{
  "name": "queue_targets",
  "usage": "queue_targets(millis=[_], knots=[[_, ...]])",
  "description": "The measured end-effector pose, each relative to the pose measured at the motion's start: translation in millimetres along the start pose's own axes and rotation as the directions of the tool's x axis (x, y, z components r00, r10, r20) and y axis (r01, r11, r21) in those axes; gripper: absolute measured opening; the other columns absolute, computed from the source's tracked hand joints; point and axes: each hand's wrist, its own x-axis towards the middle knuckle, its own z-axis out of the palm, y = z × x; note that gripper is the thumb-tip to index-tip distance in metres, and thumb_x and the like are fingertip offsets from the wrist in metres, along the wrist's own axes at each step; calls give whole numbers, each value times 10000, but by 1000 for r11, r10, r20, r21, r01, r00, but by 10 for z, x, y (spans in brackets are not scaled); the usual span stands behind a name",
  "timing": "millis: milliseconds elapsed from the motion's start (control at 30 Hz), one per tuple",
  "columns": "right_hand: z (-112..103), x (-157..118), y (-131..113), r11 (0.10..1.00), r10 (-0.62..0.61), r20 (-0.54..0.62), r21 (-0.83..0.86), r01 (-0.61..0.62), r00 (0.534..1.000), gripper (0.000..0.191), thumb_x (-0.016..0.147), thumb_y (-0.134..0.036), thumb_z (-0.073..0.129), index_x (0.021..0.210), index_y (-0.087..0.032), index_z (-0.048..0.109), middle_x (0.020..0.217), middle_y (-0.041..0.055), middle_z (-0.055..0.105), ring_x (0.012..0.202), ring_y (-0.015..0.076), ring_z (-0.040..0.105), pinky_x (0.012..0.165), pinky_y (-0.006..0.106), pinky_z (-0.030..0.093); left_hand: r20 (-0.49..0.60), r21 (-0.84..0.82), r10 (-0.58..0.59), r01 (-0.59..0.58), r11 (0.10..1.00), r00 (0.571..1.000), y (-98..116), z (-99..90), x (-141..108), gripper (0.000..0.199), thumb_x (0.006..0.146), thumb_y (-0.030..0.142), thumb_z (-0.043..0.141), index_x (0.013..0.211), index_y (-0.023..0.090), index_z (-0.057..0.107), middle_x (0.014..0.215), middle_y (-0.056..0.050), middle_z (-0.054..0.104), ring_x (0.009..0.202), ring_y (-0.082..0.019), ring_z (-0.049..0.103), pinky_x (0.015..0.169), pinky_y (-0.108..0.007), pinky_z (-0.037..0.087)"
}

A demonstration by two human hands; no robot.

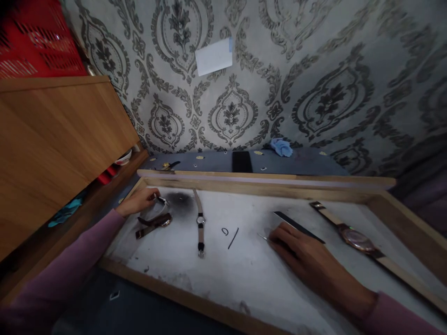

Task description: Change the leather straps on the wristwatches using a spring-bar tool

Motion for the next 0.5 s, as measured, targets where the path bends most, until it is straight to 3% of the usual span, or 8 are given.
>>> queue_targets(millis=[233, 333, 433, 500], knots=[[-50, 26, -18, 1000, -29, -2, 3, 29, 1000, 307, 922, -362, 363, 790, -224, 603, 800, 91, 628, 698, 206, 646, 656, 319, 531, -24, 81, -41, 42, 996, 999, -121, -87, -109, 247, 739, 95, 478, 900, 173, 648, 783, -36, 615, 790, -217, 579, 725, -305, 430], [-20, 30, 31, 999, -54, -28, -2, 54, 998, 295, 915, -357, 378, 783, -231, 609, 779, 82, 631, 671, 204, 649, 626, 312, 543, -56, 100, -57, 62, 993, 997, -133, -102, -243, 315, 741, 68, 470, 990, 165, 636, 856, -67, 615, 858, -248, 581, 769, -347, 438], [45, 8, 128, 998, -69, -74, -3, 69, 995, 281, 915, -375, 396, 794, -253, 618, 780, 70, 637, 667, 204, 653, 618, 303, 553, -96, 108, 24, -14, 994, 995, -36, -98, -426, 467, 711, 24, 508, 1143, 180, 586, 1084, -99, 582, 1090, -272, 503, 920, -379, 397], [116, -20, 215, 995, -102, -121, -12, 101, 987, 272, 909, -391, 405, 806, -285, 634, 779, 58, 643, 666, 205, 656, 606, 294, 560, -98, 97, 121, -112, 989, 988, 75, -89, -561, 506, 707, 17, 551, 1165, 228, 586, 1107, -68, 576, 1094, -244, 499, 944, -347, 389]])
